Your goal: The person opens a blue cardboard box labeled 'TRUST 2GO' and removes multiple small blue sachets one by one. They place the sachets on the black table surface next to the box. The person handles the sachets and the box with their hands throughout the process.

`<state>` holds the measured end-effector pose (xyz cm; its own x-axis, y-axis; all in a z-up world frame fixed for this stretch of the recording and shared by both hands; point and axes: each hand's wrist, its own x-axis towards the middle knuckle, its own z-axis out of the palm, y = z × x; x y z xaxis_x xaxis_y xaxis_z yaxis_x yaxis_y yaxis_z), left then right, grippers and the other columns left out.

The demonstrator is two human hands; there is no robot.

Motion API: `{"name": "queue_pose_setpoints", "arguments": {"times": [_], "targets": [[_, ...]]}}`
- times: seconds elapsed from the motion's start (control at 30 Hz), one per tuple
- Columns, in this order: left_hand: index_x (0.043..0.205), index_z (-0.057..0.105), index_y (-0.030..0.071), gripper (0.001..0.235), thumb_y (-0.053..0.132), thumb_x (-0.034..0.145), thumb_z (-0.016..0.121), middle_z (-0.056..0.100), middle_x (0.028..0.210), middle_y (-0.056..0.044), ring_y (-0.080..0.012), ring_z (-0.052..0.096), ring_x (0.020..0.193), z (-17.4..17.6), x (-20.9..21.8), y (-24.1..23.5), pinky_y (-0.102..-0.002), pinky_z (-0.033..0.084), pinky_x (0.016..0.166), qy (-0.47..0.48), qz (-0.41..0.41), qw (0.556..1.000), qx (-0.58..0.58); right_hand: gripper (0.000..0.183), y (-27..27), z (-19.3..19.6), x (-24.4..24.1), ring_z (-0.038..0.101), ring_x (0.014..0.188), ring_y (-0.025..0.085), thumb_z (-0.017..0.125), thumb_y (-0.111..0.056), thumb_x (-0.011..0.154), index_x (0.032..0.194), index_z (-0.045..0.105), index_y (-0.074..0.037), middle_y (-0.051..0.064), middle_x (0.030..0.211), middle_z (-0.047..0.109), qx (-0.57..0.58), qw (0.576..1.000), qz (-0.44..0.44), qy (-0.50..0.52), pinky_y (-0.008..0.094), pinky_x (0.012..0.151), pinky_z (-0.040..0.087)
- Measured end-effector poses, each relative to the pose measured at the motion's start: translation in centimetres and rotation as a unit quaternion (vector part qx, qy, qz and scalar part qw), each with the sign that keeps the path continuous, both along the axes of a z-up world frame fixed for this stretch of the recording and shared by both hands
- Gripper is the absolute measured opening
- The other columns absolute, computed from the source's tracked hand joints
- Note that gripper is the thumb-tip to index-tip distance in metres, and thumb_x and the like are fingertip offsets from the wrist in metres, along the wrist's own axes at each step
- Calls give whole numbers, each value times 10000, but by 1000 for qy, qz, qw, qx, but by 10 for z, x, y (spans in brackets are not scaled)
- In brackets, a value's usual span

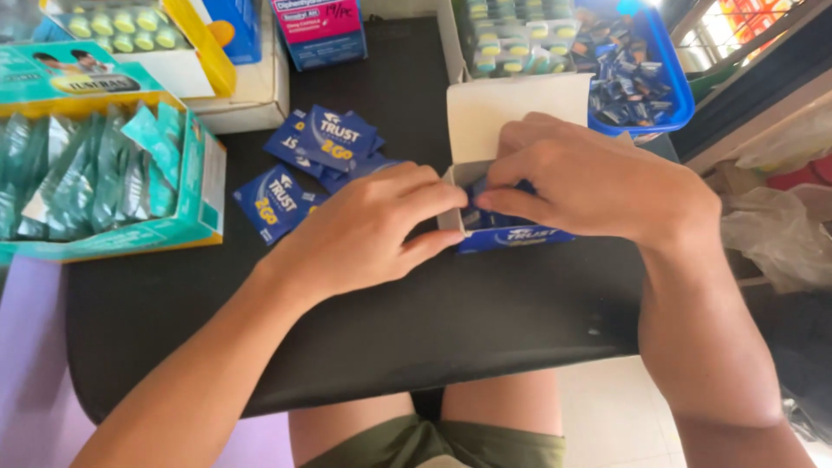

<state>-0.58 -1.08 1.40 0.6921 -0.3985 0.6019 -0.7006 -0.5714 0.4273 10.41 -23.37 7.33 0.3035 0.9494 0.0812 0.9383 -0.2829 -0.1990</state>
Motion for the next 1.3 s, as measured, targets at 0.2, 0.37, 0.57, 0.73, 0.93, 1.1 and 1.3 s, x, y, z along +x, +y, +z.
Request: {"name": "queue_pose_setpoints", "arguments": {"times": [0.2,0.37,0.57,0.73,0.93,1.1,1.3], "targets": [[1061,672,50,242,174,910,816,628,1053,-96,-287,653,983,6,-2,-1,-396,553,848,-28,15,999,12,195,7,3,-13,582,1009,267,763,-311,822,924,768,-145,57,851,621,-73,994,-79,8,422,786,497],[1006,642,33,255,184,904,819,614,1094,-119,-295,633,1022,6,-1,-3,-395,549,862,-47,19,999,9,475,8,2,-35,565,1060,323,831,-319,709,1136,718,-144,103,1004,594,-45,985,-130,-102,448,747,495],[995,641,41,235,185,923,812,657,1097,-80,-292,617,1039,0,-3,-8,-398,539,899,-67,24,997,8,487,7,-3,-48,565,1070,324,849,-318,700,1079,678,-64,123,1088,580,-66,972,-154,-164,440,847,504],[995,648,50,217,196,942,799,669,1071,-69,-274,621,1031,-4,0,-8,-388,543,892,-64,29,997,13,567,-1,-8,-21,553,1109,350,865,-320,662,1106,640,-47,138,1104,567,-17,986,-118,-113,441,853,502],[1055,645,43,274,227,937,809,665,1052,-87,-289,620,1003,-4,-1,-9,-403,543,866,-37,34,999,15,635,-7,6,0,610,1066,249,893,-284,683,1192,565,-92,76,1128,605,-79,988,-122,50,392,800,521],[1408,430,14,623,220,930,774,579,1242,-196,-333,612,1131,18,-9,-4,-407,529,946,-125,44,988,-79,334,-8,16,-5,683,897,159,701,-30,943,1241,553,-62,49,953,672,147,976,-53,151,308,772,557],[1363,585,68,302,86,1083,697,697,1143,-66,-108,715,900,23,-12,26,-253,594,795,-15,62,974,-220,321,26,-7,-32,652,1030,57,705,37,979,1194,522,-117,-3,1110,626,442,832,-1,335,222,912,570]]}}
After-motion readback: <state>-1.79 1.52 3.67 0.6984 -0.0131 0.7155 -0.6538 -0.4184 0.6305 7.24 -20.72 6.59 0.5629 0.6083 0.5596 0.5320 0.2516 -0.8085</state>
